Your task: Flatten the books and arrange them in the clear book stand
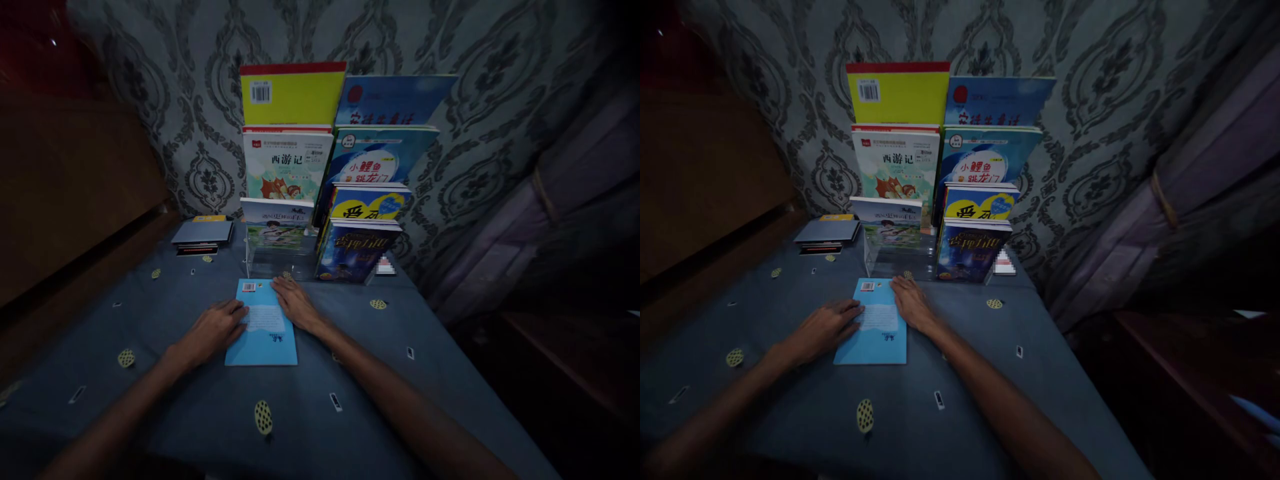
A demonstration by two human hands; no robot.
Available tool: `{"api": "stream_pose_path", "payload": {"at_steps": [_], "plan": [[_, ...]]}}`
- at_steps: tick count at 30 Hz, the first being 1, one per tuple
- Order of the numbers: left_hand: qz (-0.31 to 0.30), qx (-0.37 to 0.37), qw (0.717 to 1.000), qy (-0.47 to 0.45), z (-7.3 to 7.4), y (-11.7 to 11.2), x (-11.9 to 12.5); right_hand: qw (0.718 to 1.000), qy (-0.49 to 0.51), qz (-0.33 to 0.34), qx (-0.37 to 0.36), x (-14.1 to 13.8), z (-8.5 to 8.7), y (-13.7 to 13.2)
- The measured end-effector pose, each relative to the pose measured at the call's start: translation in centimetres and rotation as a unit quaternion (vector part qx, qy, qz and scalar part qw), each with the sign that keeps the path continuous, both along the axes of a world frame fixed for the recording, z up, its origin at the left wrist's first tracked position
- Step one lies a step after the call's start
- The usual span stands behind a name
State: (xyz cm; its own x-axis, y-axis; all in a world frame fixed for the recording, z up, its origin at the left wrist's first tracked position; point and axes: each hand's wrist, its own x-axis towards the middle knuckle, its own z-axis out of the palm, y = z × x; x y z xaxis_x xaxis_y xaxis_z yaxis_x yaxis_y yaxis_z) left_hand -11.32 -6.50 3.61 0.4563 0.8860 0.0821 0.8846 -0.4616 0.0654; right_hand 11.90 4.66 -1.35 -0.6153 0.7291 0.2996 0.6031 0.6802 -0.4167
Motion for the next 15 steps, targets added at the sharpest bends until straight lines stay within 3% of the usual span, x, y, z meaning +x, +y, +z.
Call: {"api": "stream_pose_path", "payload": {"at_steps": [4, 9, 15], "plan": [[0.036, 0.027, 0.999, 0.008, -1.1, 2.1, 0.3, 0.999, 0.006, -0.024, -0.021, 1.8, 0.1, -0.4], [0.06, 0.057, 0.997, -0.006, -2.7, 4.9, 0.1, 0.999, 0.012, -0.029, -0.035, 1.9, 0.5, -0.5], [0.002, 0.052, 0.998, -0.023, -2.8, 5.4, 2.8, 0.999, 0.015, -0.032, -0.039, 1.9, 0.0, -0.3]]}}
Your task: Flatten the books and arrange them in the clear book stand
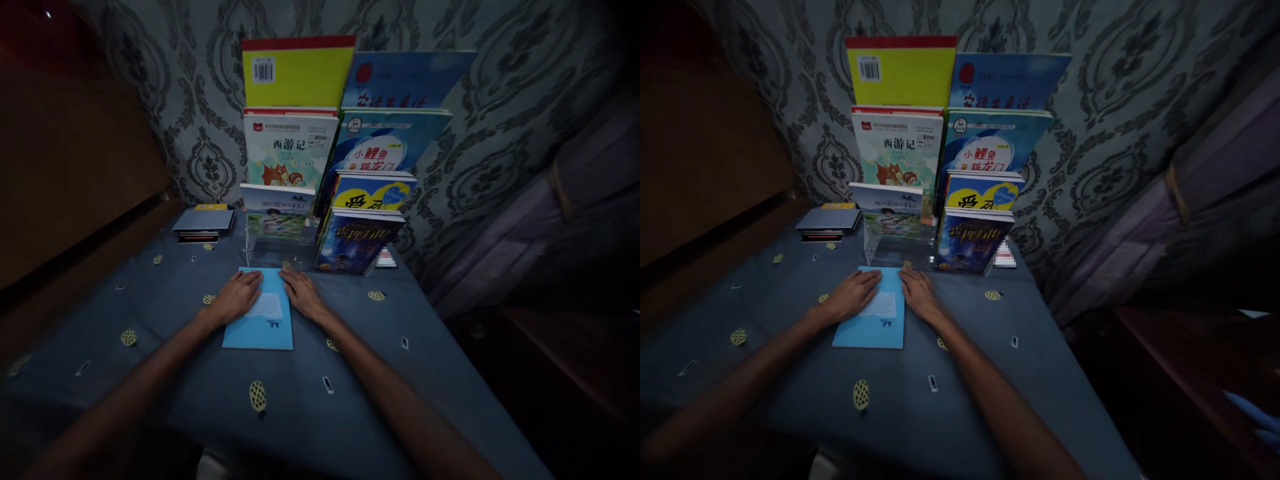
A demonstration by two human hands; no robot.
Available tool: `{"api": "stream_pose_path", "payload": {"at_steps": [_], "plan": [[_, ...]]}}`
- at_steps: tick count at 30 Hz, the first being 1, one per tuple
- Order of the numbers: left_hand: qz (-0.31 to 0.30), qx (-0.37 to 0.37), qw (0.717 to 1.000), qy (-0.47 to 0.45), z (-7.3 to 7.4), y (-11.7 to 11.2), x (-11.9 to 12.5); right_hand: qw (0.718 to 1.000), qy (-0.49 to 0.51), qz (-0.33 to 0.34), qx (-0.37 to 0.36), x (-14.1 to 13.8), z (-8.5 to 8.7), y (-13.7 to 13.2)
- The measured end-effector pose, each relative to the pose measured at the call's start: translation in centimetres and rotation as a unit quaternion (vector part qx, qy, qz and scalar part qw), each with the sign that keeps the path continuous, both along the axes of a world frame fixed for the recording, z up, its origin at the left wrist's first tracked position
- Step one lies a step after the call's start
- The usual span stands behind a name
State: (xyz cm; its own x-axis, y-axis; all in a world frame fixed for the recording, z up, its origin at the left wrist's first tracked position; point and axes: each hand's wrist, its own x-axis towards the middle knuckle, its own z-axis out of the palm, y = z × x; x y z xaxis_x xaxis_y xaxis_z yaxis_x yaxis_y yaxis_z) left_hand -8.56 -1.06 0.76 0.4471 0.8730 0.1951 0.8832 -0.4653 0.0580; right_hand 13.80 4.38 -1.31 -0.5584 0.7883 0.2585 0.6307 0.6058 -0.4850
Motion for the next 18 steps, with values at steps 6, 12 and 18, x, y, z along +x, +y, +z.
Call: {"api": "stream_pose_path", "payload": {"at_steps": [6, 12, 18], "plan": [[-0.117, -0.046, 0.991, -0.053, -0.1, -1.8, 4.2, 1.0, 0.012, 0.009, 0.008, 0.5, -0.7, 0.4], [-0.215, -0.091, 0.97, -0.07, 0.5, -5.9, 5.5, 1.0, 0.008, 0.015, 0.018, 0.4, -0.8, 0.6], [-0.223, -0.115, 0.964, -0.085, 1.1, -6.8, 5.1, 1.0, 0.004, 0.019, 0.021, 0.5, -1.0, 0.4]]}}
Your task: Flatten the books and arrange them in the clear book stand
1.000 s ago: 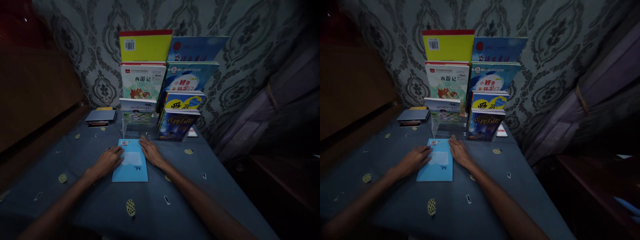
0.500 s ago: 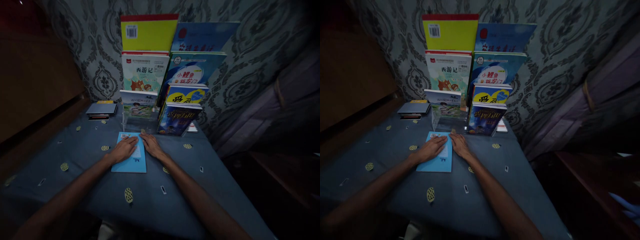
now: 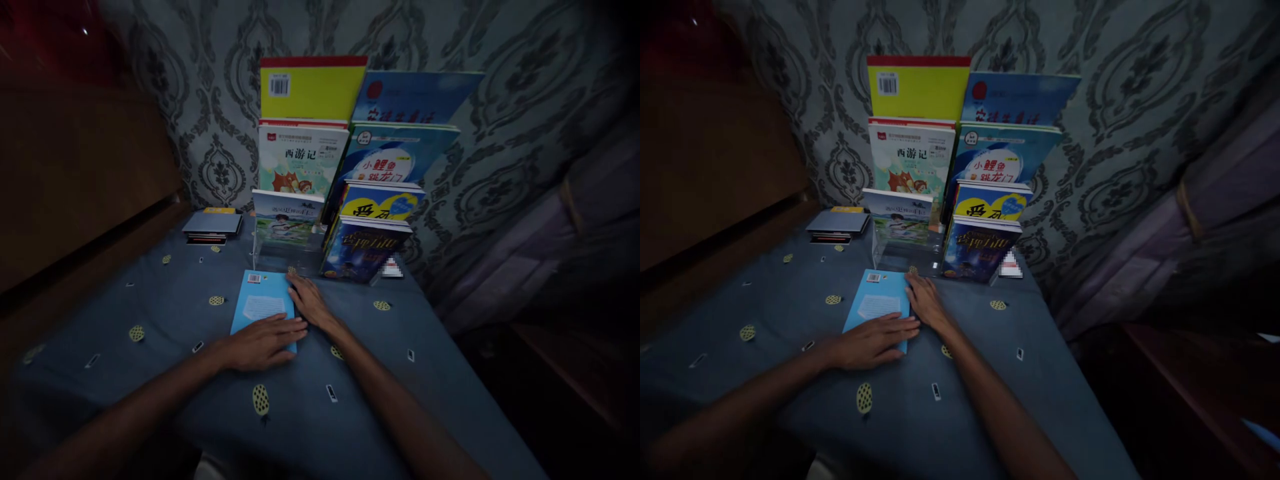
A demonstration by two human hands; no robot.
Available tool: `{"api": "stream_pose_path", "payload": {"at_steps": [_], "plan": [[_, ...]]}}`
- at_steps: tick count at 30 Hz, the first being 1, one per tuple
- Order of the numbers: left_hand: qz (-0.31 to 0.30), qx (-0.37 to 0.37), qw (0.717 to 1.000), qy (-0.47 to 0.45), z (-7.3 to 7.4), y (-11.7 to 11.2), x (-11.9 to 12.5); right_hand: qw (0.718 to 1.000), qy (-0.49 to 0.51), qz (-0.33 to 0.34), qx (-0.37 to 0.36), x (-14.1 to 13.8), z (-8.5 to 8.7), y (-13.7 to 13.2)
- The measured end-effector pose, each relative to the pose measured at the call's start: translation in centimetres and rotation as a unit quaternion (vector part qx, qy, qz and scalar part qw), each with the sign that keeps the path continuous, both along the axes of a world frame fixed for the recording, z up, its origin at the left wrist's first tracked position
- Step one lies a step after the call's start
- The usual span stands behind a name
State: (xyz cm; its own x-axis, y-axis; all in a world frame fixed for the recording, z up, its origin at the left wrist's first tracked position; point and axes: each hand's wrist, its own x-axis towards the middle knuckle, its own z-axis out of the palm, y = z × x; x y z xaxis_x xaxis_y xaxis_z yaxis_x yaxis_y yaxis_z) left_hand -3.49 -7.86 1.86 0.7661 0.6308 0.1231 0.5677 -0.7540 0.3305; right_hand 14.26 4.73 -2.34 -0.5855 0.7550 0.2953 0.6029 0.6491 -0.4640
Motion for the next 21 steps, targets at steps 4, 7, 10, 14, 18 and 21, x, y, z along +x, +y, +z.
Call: {"api": "stream_pose_path", "payload": {"at_steps": [4, 7, 10, 14, 18, 21], "plan": [[0.109, 0.02, 0.994, 0.0, -0.7, 2.6, -2.5, 1.0, -0.003, -0.003, -0.001, 0.0, -0.2, 0.0], [0.236, 0.053, 0.97, 0.019, -1.3, 5.2, -5.4, 1.0, -0.01, -0.001, -0.003, 0.0, 0.0, 0.0], [0.302, 0.071, 0.95, 0.018, -1.7, 6.7, -8.0, 1.0, -0.025, -0.006, -0.008, -0.1, 0.4, -0.3], [0.281, 0.092, 0.955, -0.007, -2.1, 6.1, -9.8, 0.999, -0.048, -0.016, -0.014, -0.4, 1.0, -0.8], [0.255, 0.113, 0.96, -0.025, -2.4, 3.1, -10.1, 0.998, -0.062, -0.019, -0.017, -0.6, 1.1, -1.0], [0.237, 0.129, 0.962, -0.036, -2.4, 0.3, -9.9, 0.998, -0.061, -0.02, -0.015, -0.7, 1.0, -1.0]]}}
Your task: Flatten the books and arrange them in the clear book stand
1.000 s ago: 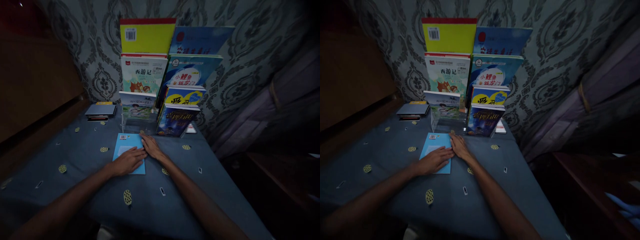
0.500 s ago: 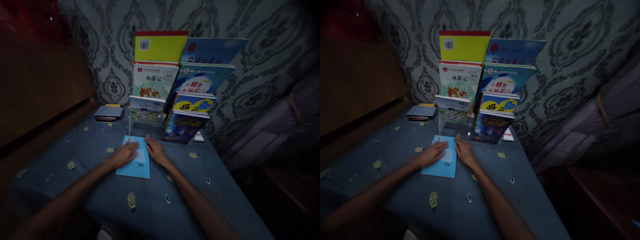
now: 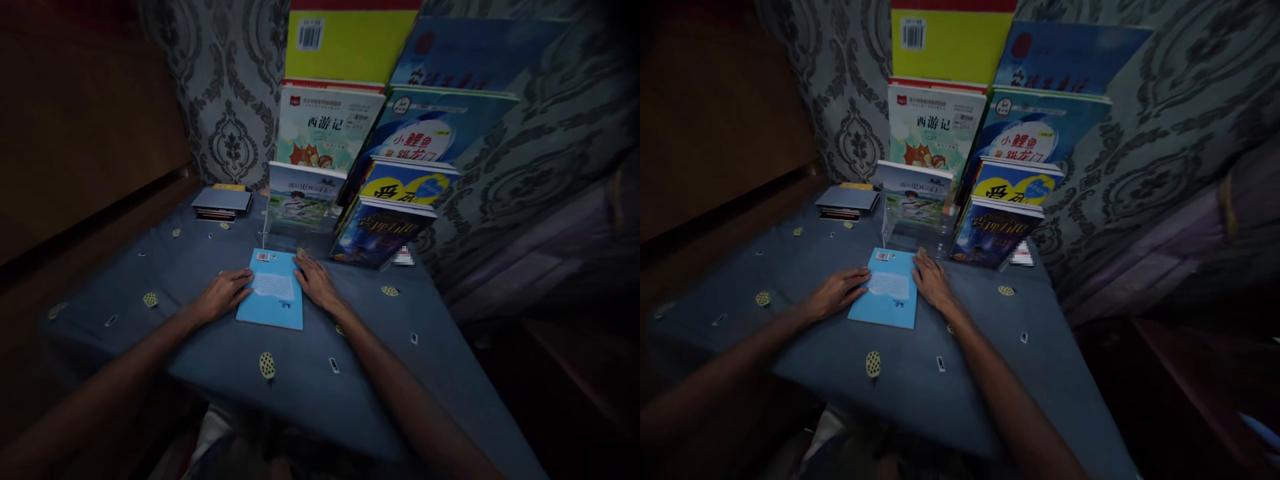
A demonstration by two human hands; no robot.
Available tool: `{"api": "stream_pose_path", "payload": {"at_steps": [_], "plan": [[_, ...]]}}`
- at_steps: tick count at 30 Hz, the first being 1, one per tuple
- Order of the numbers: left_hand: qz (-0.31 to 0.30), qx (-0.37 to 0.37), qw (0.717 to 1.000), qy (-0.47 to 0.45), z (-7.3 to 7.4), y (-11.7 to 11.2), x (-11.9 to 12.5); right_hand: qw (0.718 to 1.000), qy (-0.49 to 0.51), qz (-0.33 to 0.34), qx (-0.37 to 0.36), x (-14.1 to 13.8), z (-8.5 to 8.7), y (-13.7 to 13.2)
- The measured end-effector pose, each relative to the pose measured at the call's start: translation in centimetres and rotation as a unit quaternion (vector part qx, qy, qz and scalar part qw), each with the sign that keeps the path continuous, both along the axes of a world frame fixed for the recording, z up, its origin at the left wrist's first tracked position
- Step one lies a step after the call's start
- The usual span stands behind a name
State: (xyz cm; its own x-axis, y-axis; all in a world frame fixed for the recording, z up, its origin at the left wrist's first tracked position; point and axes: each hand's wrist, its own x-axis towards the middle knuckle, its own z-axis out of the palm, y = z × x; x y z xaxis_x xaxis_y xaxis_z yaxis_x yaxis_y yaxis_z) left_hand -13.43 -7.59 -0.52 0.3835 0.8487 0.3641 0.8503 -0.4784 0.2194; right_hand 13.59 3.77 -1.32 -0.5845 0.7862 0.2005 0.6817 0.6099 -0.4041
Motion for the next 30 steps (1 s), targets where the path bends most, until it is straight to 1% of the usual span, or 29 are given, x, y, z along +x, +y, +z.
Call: {"api": "stream_pose_path", "payload": {"at_steps": [4, 6, 8, 10, 12, 17, 20, 22, 24, 27, 30], "plan": [[-0.017, 0.027, 0.999, -0.02, 0.1, -3.3, 0.4, 1.0, -0.003, -0.005, 0.003, -0.2, 0.0, -0.1], [-0.016, 0.03, 0.999, -0.022, 0.1, -4.3, 0.6, 1.0, -0.008, -0.009, 0.002, -0.2, 0.1, -0.5], [-0.013, 0.03, 0.999, -0.016, 0.1, -4.7, 0.7, 1.0, -0.011, -0.013, 0.003, 0.0, 0.4, -1.5], [-0.01, 0.029, 1.0, -0.007, 0.1, -4.9, 0.8, 1.0, -0.01, -0.011, 0.007, 0.5, 0.6, -3.2], [-0.003, 0.028, 1.0, 0.0, 0.2, -4.9, 0.9, 1.0, 0.0, 0.009, 0.016, 1.2, 0.8, -5.5], [0.003, 0.032, 0.999, 0.0, 0.1, -4.9, 1.0, 0.994, 0.028, 0.102, 0.027, 3.5, 1.5, -12.1], [-0.001, 0.036, 0.999, -0.006, 0.0, -4.9, 1.0, 0.991, 0.03, 0.128, 0.013, 3.8, 2.4, -14.3], [-0.005, 0.037, 0.999, -0.011, -0.1, -4.8, 0.9, 0.989, 0.03, 0.145, -0.001, 3.2, 3.0, -14.4], [-0.009, 0.04, 0.999, -0.019, -0.3, -4.8, 0.8, 0.985, 0.024, 0.17, -0.016, 1.9, 3.2, -13.5], [-0.014, 0.043, 0.999, -0.024, -0.6, -4.7, 0.7, 0.979, 0.008, 0.201, -0.027, -1.4, 3.1, -11.0], [-0.01, 0.051, 0.998, -0.021, -0.9, -4.7, 0.6, 0.983, -0.008, 0.184, -0.028, -4.7, 2.6, -7.7]]}}
